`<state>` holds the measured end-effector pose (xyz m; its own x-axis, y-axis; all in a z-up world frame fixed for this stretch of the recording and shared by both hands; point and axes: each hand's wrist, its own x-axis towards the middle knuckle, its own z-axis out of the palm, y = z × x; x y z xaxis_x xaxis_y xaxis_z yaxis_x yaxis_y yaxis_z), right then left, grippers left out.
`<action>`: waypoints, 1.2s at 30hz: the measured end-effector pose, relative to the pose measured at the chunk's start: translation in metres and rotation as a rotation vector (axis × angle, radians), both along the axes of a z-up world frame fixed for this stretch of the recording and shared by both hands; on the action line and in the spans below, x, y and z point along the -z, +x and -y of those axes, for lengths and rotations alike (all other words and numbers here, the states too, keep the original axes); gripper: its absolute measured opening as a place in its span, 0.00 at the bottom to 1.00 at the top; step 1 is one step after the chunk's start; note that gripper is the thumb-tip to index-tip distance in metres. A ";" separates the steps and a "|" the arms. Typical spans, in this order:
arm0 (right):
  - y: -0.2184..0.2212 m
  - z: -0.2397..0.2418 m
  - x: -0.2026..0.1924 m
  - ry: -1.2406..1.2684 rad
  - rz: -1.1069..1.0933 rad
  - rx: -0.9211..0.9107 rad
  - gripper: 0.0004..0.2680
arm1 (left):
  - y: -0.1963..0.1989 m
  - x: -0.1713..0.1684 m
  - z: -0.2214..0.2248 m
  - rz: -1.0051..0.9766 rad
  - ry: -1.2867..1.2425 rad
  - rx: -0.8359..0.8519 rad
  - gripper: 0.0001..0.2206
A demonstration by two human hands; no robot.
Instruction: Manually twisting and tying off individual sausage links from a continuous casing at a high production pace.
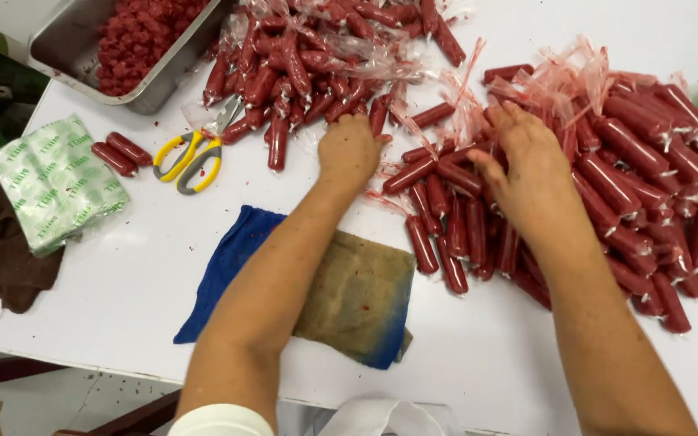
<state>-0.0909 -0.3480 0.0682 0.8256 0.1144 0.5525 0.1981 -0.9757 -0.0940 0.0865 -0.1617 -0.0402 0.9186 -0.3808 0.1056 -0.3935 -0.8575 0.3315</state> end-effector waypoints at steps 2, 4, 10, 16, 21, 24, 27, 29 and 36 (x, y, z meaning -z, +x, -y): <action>-0.013 -0.027 -0.001 0.201 -0.085 -0.027 0.17 | 0.020 0.022 0.010 0.014 -0.024 -0.008 0.17; -0.024 -0.052 0.006 0.409 -0.180 -0.056 0.14 | 0.020 0.019 -0.003 0.022 -0.041 -0.018 0.14; -0.008 -0.104 0.062 1.465 -0.631 -0.267 0.29 | -0.075 -0.042 -0.102 -0.529 -0.681 0.108 0.09; -0.005 -0.160 0.065 2.375 -0.340 -0.294 0.17 | -0.168 -0.029 -0.165 -1.038 -1.199 0.111 0.13; -0.024 -0.185 0.047 2.229 -0.270 -0.320 0.26 | -0.203 0.001 -0.155 -1.002 -1.268 0.244 0.28; -0.040 -0.166 0.018 1.835 0.081 -0.653 0.14 | -0.206 -0.024 -0.162 -0.571 -0.914 0.289 0.17; -0.081 -0.160 -0.046 0.572 0.321 -0.425 0.11 | -0.209 -0.077 -0.188 -0.445 -0.609 0.416 0.14; -0.099 -0.157 -0.041 -0.121 0.099 -0.375 0.15 | -0.215 -0.086 -0.192 -0.396 -0.559 0.443 0.13; -0.096 -0.178 -0.046 -0.545 -0.268 -0.473 0.14 | -0.228 -0.093 -0.200 -0.547 -0.701 0.391 0.10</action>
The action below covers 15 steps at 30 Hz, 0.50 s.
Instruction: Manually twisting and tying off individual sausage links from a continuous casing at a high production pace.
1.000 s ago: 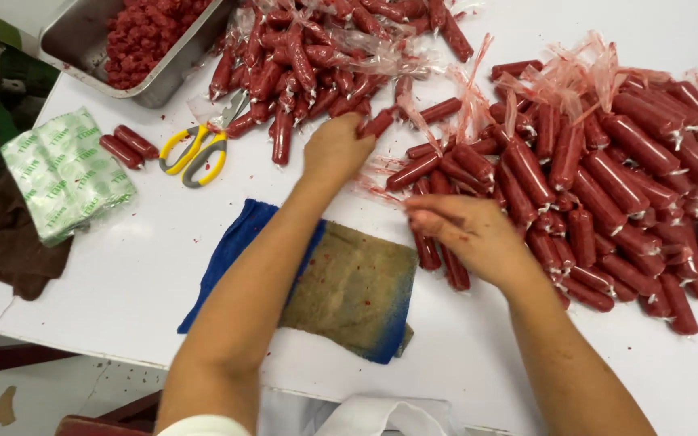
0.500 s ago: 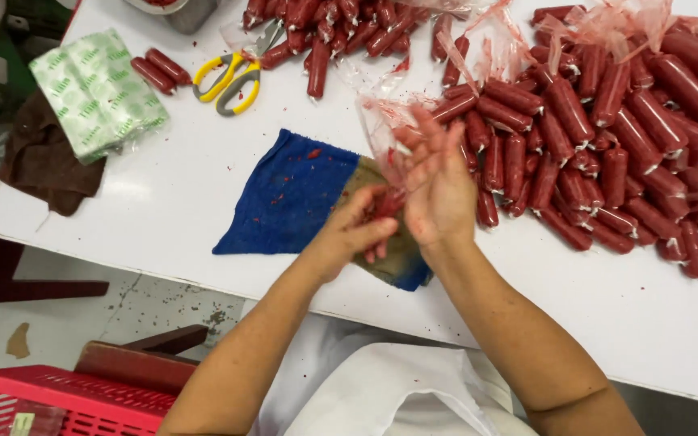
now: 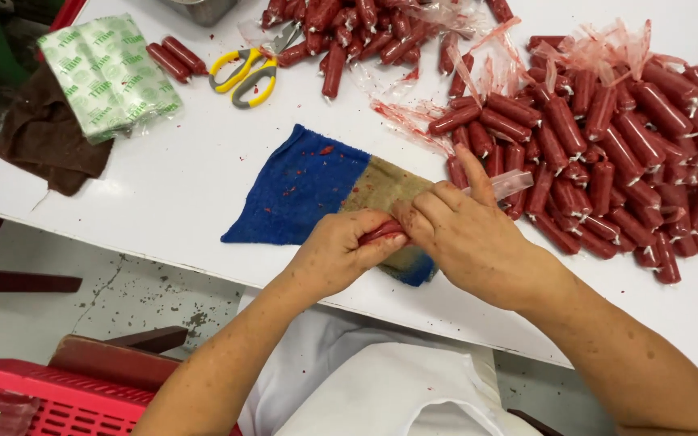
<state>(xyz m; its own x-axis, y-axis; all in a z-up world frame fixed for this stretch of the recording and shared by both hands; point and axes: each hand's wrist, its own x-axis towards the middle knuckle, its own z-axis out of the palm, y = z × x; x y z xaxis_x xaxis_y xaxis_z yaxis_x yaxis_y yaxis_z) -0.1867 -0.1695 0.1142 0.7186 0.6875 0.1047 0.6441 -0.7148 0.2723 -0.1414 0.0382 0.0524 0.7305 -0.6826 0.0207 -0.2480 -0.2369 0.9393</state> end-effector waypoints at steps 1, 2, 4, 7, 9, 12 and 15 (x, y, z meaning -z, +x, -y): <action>0.001 -0.002 0.003 -0.001 -0.002 -0.003 0.14 | -0.001 0.000 -0.002 -0.002 -0.001 -0.003 0.10; 0.002 -0.004 0.006 0.016 0.015 0.000 0.10 | -0.001 0.000 -0.003 -0.028 0.006 -0.011 0.11; 0.006 -0.005 0.011 0.032 0.030 0.004 0.07 | -0.001 0.000 -0.006 -0.057 0.013 -0.018 0.12; 0.014 -0.008 0.017 0.050 0.144 -0.042 0.07 | 0.001 -0.003 -0.012 0.035 -0.003 -0.002 0.13; 0.021 -0.010 0.020 0.099 0.168 -0.114 0.07 | 0.007 -0.012 -0.017 0.048 0.232 0.097 0.16; 0.032 -0.018 0.036 0.045 0.150 -0.208 0.05 | 0.010 0.003 -0.006 -0.047 0.106 -0.071 0.33; 0.049 -0.010 0.038 0.067 0.087 -0.320 0.08 | 0.010 0.020 0.002 -0.227 0.120 -0.185 0.16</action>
<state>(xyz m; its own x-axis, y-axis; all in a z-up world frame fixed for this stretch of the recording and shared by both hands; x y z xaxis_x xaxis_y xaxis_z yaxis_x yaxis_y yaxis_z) -0.1377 -0.1596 0.0765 0.4539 0.8662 0.2090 0.8150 -0.4984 0.2956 -0.1310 0.0361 0.0326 0.8191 -0.5256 -0.2298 0.0225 -0.3708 0.9284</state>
